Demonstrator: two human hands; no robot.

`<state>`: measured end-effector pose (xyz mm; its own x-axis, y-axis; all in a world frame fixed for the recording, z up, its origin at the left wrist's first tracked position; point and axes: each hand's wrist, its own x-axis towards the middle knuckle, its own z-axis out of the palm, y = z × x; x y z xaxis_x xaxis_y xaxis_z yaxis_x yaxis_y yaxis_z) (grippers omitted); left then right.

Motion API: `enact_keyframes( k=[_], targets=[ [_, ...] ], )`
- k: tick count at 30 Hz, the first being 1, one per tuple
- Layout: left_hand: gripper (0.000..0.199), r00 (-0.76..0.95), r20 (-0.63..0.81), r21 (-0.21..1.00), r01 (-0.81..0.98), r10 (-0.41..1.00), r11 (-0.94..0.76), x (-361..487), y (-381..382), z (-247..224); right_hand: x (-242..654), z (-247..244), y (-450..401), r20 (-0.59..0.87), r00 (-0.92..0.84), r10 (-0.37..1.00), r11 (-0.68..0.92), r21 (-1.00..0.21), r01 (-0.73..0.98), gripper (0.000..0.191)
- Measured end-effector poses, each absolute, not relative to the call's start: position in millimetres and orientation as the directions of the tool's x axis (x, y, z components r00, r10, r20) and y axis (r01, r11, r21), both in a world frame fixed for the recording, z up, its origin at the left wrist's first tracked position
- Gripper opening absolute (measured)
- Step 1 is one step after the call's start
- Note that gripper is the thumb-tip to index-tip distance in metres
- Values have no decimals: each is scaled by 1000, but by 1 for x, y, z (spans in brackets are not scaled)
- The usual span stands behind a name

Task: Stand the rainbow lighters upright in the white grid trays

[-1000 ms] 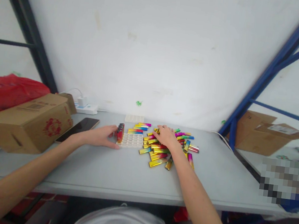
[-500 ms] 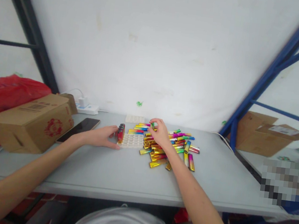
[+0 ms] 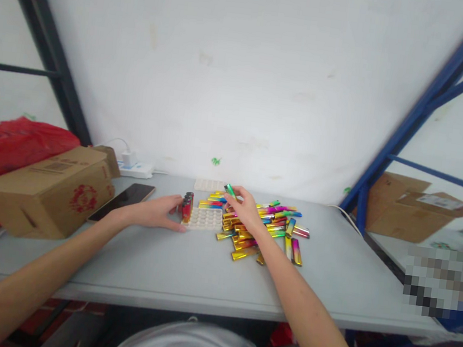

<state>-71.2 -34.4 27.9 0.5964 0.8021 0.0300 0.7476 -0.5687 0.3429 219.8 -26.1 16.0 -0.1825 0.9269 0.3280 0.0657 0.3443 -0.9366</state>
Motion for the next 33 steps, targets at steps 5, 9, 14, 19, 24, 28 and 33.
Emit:
enact_keyframes(
  k=[5, 9, 14, 19, 24, 28, 33],
  targets=[
    [70, 593, 52, 362, 738, 803, -569, -71, -34, 27, 212, 17, -34, 221, -231, 948, 237, -971, 42, 43],
    [71, 593, 40, 347, 747, 805, -567, -70, -36, 29, 209, 16, -35, 274, -221, 936, 316, -930, 185, 46],
    [70, 588, 30, 336, 756, 808, -563, -70, -37, 30, 211, 16, -37, 420, -219, 881, 473, -802, 365, 50],
    [70, 586, 29, 343, 755, 810, -559, -70, -37, 30, 211, 16, -37, 529, -154, 835, 526, -683, 506, 42],
    [68, 581, 47, 348, 753, 813, -558, -70, -38, 31, 209, 14, -35, 541, -140, 830, 522, -662, 538, 39],
    [69, 581, 34, 335, 760, 813, -557, -69, -39, 32, 208, 15, -38, 551, -169, 817, 542, -636, 549, 42],
    [69, 578, 35, 351, 757, 815, -552, -69, -39, 32, 203, 21, -48, 507, -303, 807, 587, -628, 511, 38]
  ],
)
